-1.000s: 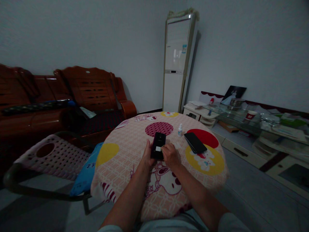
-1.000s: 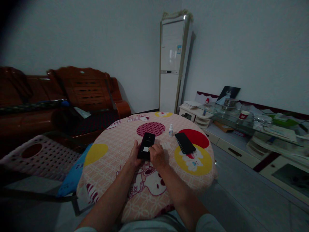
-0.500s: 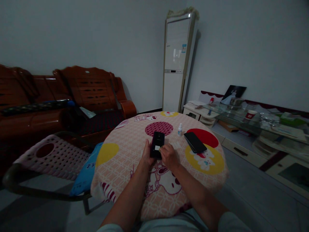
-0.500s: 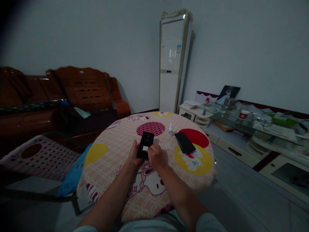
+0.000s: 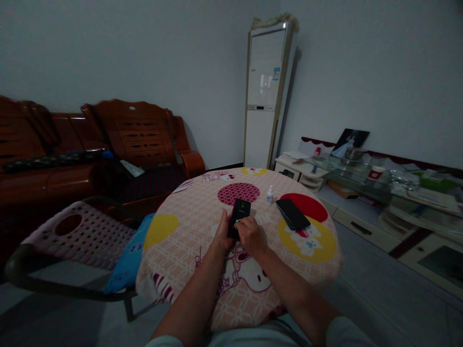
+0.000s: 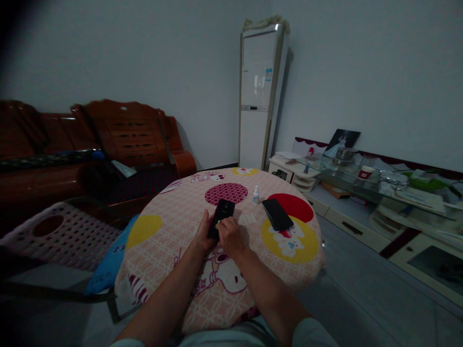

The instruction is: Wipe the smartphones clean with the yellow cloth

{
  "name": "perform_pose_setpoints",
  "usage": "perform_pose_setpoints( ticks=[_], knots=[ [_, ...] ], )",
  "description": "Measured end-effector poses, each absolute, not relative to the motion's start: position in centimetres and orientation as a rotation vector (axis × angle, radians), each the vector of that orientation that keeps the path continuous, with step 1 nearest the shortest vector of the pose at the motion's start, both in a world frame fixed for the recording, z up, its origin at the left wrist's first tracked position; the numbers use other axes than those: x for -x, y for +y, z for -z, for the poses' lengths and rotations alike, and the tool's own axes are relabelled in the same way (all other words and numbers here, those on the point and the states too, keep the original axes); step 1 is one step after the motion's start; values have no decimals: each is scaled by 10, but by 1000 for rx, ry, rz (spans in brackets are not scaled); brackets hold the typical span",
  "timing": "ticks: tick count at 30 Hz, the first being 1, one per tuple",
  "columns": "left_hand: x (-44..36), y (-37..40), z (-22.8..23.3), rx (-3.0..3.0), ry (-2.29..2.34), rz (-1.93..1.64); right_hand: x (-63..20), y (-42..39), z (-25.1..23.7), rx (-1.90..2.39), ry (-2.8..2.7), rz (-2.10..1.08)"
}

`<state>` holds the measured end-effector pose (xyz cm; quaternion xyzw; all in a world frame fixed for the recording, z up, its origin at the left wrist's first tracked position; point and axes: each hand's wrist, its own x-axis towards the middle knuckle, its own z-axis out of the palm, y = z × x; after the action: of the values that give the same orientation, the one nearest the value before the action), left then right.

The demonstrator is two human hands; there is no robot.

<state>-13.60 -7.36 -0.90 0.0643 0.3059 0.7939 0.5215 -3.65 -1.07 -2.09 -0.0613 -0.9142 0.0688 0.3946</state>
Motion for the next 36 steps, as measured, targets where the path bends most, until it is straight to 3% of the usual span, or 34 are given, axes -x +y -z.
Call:
perform_pose_setpoints(
  ticks=[16,23,36],
  knots=[
    [129,-73,8,-244,800,-1819,40,-7,18,268,-2254,-193],
    [133,-76,10,-190,767,-1807,33,-17,18,103,-2369,-172],
    [133,-73,8,-218,752,-1892,32,-3,18,287,-2267,-184]
  ],
)
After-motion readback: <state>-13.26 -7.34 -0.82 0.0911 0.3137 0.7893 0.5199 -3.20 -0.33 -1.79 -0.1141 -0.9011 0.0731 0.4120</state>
